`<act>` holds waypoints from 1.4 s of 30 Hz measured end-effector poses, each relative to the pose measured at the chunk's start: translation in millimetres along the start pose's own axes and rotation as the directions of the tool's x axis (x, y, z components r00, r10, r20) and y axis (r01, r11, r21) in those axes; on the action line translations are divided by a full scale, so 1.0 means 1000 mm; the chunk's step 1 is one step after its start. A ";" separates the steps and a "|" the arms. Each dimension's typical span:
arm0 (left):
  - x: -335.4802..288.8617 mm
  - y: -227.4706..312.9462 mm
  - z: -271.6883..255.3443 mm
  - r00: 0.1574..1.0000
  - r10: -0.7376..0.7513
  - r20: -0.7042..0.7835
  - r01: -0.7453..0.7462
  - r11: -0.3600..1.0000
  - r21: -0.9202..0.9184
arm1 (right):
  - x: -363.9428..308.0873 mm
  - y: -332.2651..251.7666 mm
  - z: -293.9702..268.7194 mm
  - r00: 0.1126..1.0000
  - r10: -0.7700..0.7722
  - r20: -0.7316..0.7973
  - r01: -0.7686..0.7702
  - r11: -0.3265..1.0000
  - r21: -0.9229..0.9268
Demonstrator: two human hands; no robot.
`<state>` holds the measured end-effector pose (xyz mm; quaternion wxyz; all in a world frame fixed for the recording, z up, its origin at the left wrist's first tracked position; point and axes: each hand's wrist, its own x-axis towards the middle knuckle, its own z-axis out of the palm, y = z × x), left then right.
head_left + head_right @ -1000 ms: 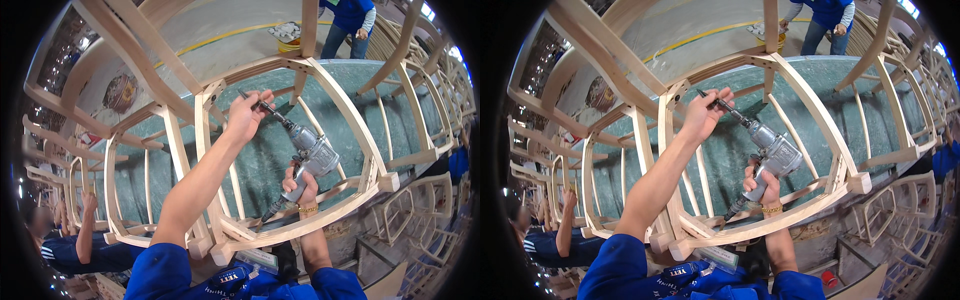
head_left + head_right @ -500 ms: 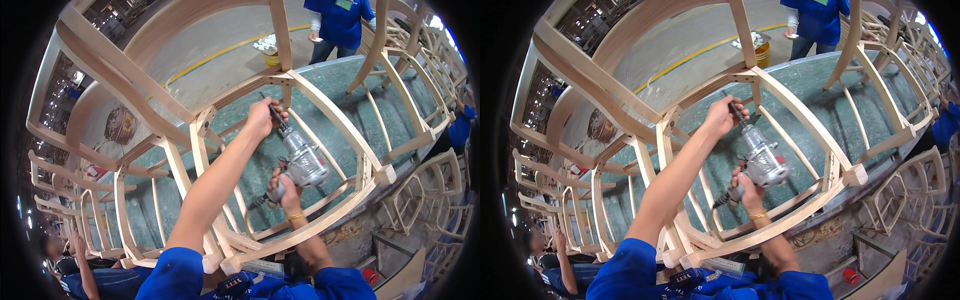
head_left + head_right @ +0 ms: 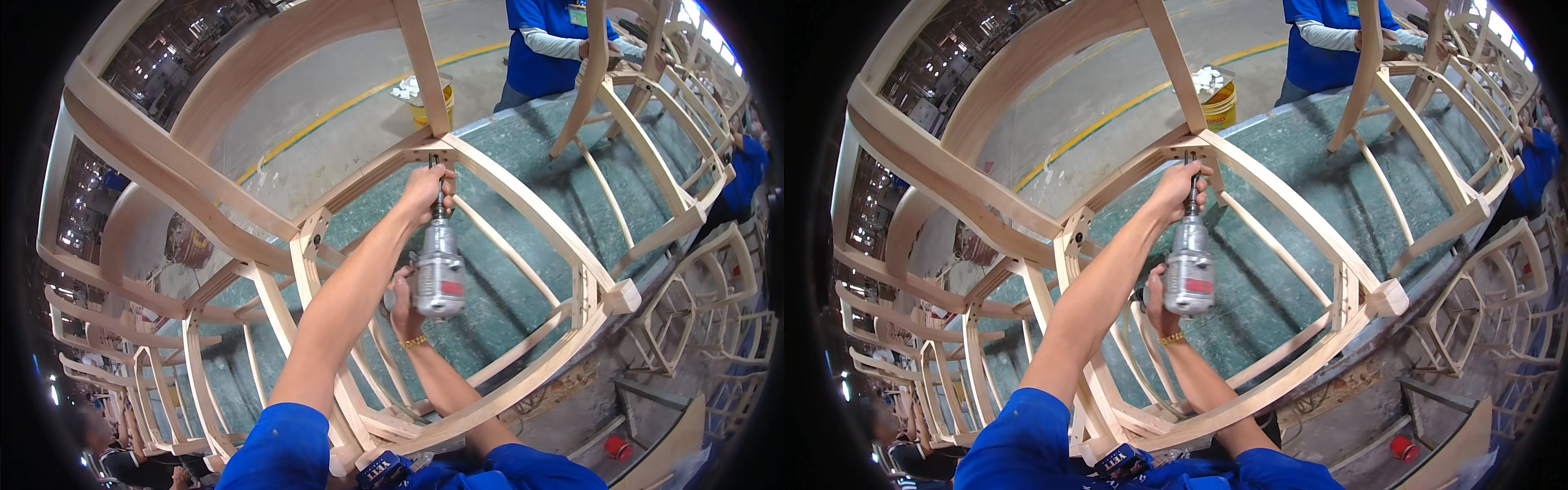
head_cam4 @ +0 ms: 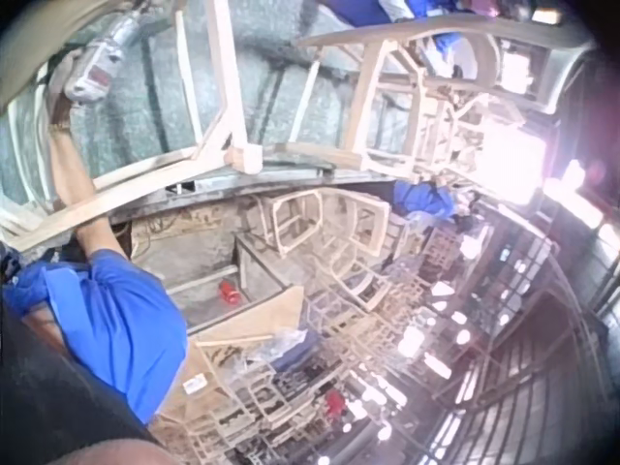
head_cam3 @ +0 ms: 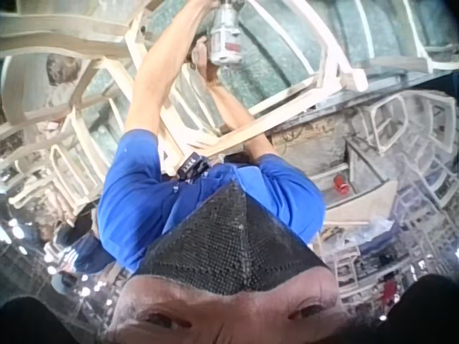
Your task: The person assembles wooden chair frames on a factory floor using a pneumatic impact driver. They repeatedly pick up screws, align chair parts, and drive screws into pre-drilled holes to secure the frame components together.
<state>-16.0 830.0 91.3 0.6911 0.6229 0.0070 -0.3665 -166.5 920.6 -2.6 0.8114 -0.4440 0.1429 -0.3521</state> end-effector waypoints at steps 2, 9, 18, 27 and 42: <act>0.006 0.003 0.003 1.000 0.028 -0.006 -0.026 0.981 0.193 | 0.003 0.033 -0.003 0.995 0.029 0.092 -0.005 0.969 -0.248; 0.010 0.012 -0.004 0.983 0.164 -0.081 -0.129 0.936 0.328 | 0.028 0.053 0.008 0.956 -0.242 0.165 0.293 0.824 -0.485; -0.038 -0.008 -0.068 0.976 0.108 -0.190 -0.112 0.994 -0.010 | 0.046 0.040 -0.010 0.947 -0.265 0.181 0.320 0.727 -0.608; -0.025 -0.014 -0.065 0.969 0.195 -0.150 -0.194 0.981 0.021 | 0.047 0.035 -0.006 0.957 -0.233 0.173 0.290 0.728 -0.621; -0.029 -0.020 -0.050 0.959 0.281 0.019 -0.280 0.942 0.183 | 0.049 0.045 -0.010 0.931 -0.354 0.094 0.354 0.803 -0.481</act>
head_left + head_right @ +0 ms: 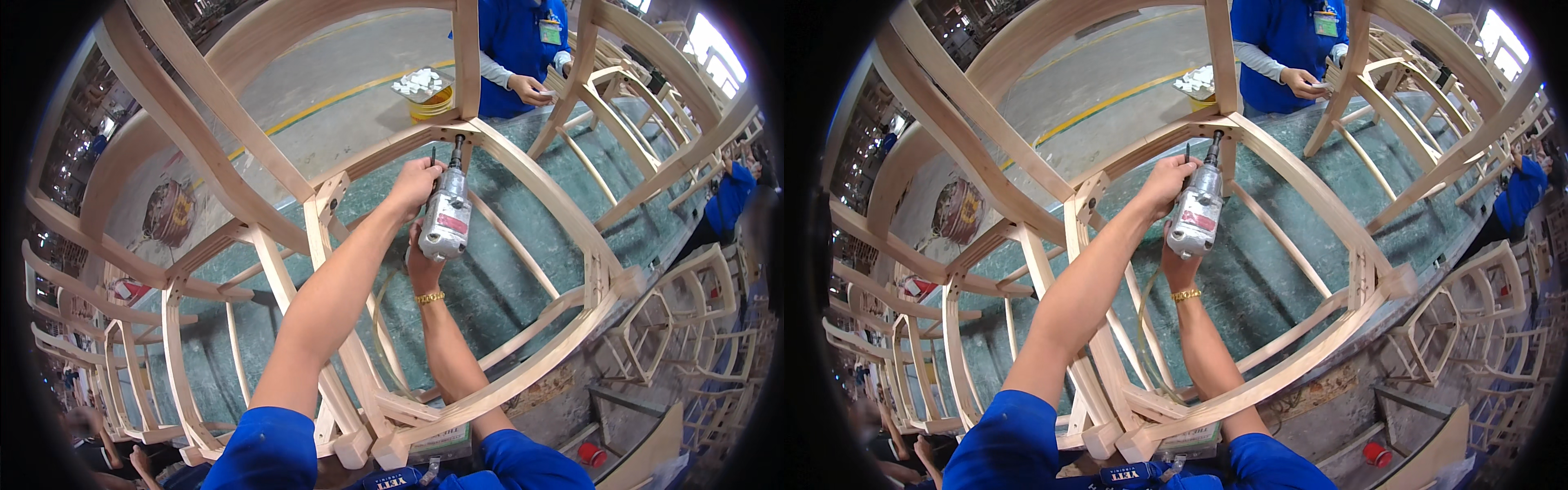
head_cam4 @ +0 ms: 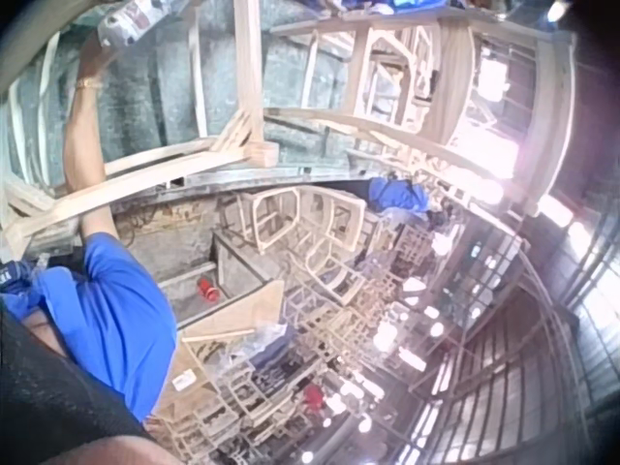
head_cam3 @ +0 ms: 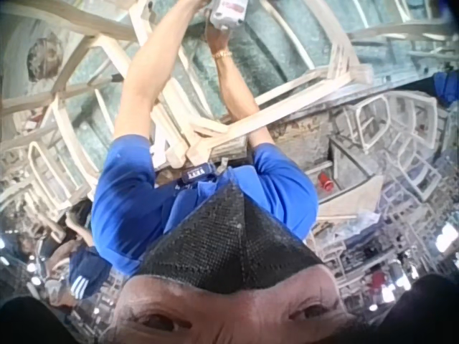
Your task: The person assembles wooden chair frames on a factory floor using a pneumatic impact driver. They repeatedly pick up screws, align chair parts, and drive screws into pre-drilled holes to secure the frame components together.
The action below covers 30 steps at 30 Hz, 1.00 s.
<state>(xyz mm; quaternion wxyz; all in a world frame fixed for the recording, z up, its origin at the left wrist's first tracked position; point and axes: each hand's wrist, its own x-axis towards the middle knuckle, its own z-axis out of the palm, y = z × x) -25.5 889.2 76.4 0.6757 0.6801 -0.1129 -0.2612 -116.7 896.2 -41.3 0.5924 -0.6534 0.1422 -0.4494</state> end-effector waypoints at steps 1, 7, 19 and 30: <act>0.001 0.001 0.005 1.000 0.007 -0.007 -0.007 0.999 0.036 | 0.003 0.003 -0.006 1.000 -0.031 0.008 0.031 0.998 -0.056; 0.001 -0.007 -0.010 0.983 0.181 -0.030 -0.161 0.930 0.331 | 0.006 -0.002 -0.025 0.986 -0.047 0.163 0.072 0.986 -0.148; -0.008 0.004 0.006 0.997 -0.081 0.013 0.082 0.978 -0.191 | 0.014 -0.009 -0.041 0.981 0.003 0.196 0.036 0.980 -0.196; -0.006 0.009 0.007 0.991 -0.126 0.046 0.133 0.961 -0.242 | 0.027 -0.026 -0.047 0.968 -0.137 0.212 0.192 0.945 -0.266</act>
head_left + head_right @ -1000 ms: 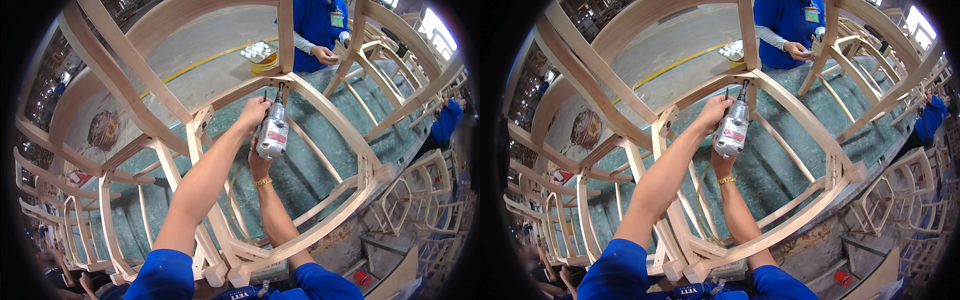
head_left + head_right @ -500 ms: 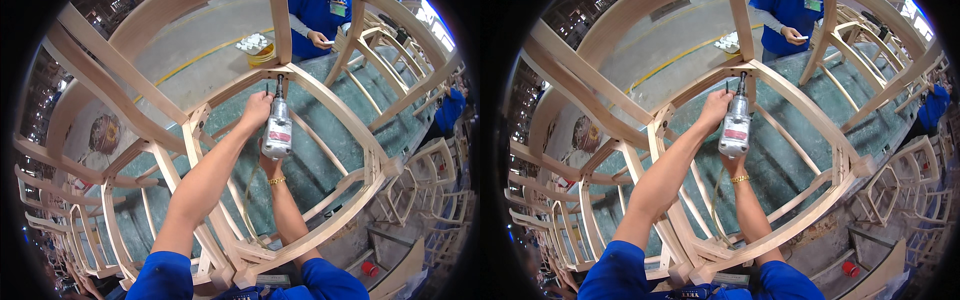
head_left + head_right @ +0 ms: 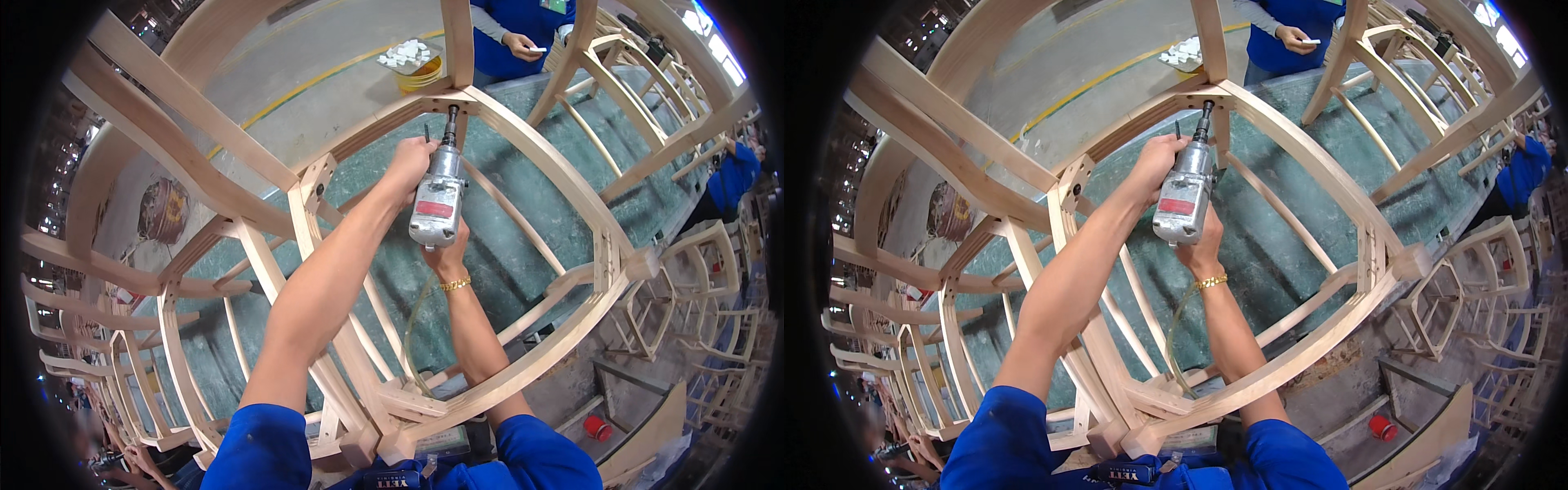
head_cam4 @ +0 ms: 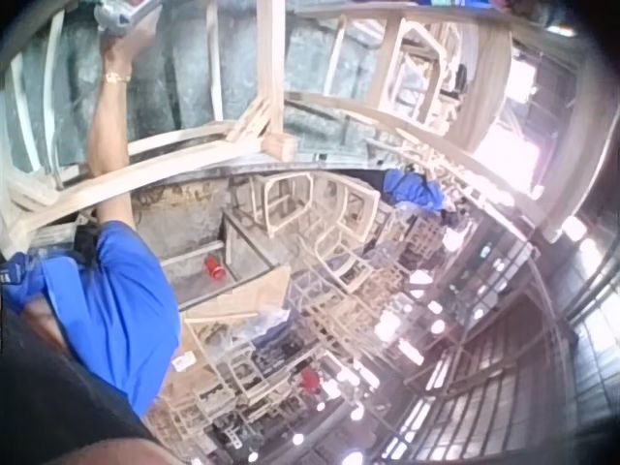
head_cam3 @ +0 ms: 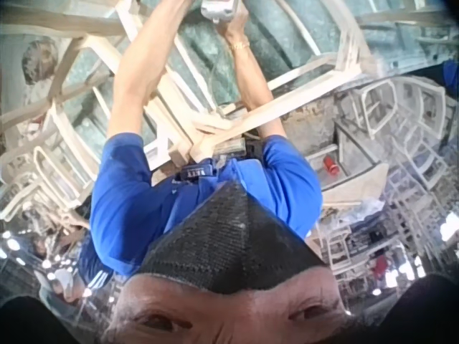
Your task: The person assembles wooden chair frames on a factory floor using a pneumatic impact driver. They repeatedly pick up screws, align chair parts, and drive screws into pre-drilled holes to secure the frame components together.
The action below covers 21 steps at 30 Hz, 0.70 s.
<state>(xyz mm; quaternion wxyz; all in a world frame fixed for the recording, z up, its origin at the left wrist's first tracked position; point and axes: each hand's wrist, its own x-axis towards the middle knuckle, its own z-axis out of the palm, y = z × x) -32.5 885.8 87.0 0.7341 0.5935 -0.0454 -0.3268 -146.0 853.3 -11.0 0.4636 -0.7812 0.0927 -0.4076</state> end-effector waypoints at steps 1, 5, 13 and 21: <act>0.000 -0.005 0.005 1.000 0.003 -0.020 -0.003 1.000 0.024 | -0.003 0.005 -0.004 0.999 -0.039 0.005 0.040 0.999 -0.029; 0.000 -0.004 0.000 0.999 -0.031 -0.027 0.033 0.998 0.062 | -0.003 0.005 0.001 0.999 0.016 0.033 -0.017 0.999 0.046; -0.002 -0.001 0.006 1.000 0.007 -0.023 -0.006 0.997 0.071 | -0.018 0.022 0.016 0.993 0.106 0.048 -0.111 0.987 0.117; -0.004 -0.013 0.011 0.997 0.043 -0.056 -0.039 0.997 0.073 | -0.022 0.034 0.016 0.975 0.220 0.021 -0.215 0.921 0.324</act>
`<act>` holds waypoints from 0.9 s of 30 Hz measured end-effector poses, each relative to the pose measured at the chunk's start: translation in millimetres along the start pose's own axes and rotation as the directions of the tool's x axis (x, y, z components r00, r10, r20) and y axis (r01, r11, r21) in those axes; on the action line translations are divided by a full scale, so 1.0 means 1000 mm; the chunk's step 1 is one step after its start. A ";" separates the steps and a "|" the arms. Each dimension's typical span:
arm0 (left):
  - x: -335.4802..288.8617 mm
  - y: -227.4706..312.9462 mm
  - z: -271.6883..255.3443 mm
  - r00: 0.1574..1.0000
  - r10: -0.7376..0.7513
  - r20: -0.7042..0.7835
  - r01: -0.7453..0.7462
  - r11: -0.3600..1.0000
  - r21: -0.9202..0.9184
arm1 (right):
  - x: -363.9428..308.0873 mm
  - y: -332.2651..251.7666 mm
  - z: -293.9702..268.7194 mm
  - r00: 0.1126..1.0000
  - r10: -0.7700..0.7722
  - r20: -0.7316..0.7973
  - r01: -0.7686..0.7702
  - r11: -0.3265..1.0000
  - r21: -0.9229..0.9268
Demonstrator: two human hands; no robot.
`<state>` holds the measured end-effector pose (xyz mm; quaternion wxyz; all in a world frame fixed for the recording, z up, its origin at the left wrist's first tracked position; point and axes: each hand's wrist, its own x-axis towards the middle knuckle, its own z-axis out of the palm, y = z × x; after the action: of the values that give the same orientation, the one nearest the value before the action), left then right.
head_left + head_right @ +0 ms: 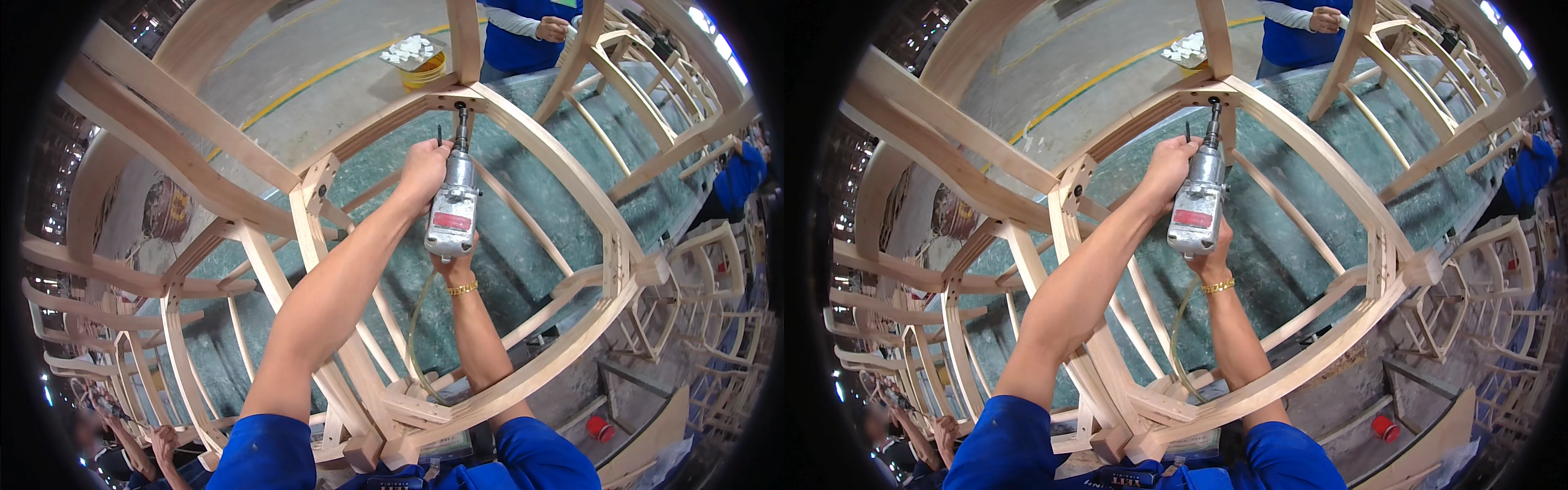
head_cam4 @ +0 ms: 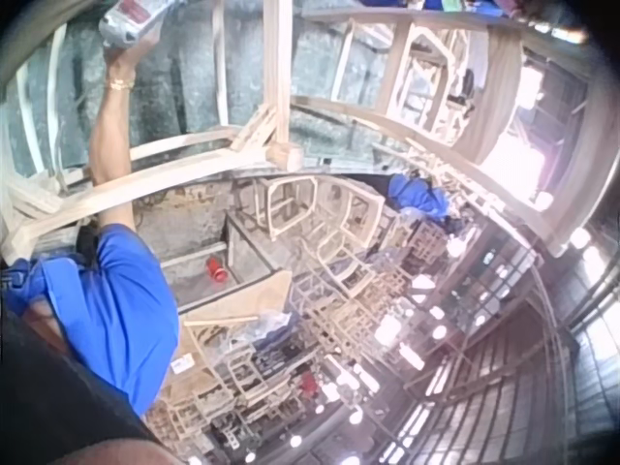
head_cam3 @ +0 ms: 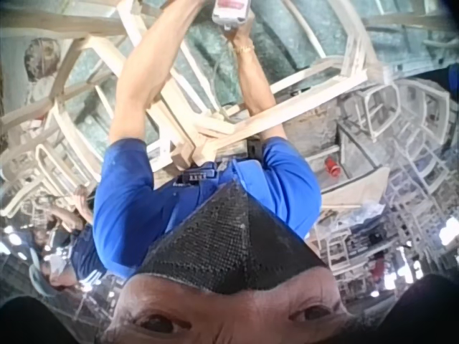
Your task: The person assembles wooden chair frames on a factory floor using a pneumatic impact driver. They repeatedly pick up screws, align chair parts, and drive screws into pre-drilled holes to secure the frame components together.
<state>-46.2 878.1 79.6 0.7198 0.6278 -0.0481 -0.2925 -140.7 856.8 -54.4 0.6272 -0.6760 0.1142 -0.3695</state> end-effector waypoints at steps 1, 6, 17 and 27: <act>0.000 0.000 0.001 1.000 0.004 -0.014 -0.005 1.000 -0.014 | 0.000 0.001 -0.002 1.000 0.015 0.011 -0.015 1.000 0.005; -0.005 0.007 0.004 0.999 0.012 -0.036 -0.014 0.998 -0.060 | 0.006 -0.008 -0.009 0.992 0.111 0.054 -0.113 0.993 0.025; 0.003 0.010 -0.006 0.996 0.049 0.077 -0.053 0.998 0.044 | 0.013 -0.030 -0.008 0.978 -0.190 0.087 0.206 0.948 -0.243; 0.005 0.016 -0.010 0.999 0.029 0.032 -0.029 1.000 0.009 | 0.023 -0.051 -0.014 0.964 -0.229 0.134 0.262 0.903 -0.340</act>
<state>-32.4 885.1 90.9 0.7202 0.6256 -0.0699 -0.2916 -149.1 841.7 1.1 0.4480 -0.8031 0.0643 -0.3875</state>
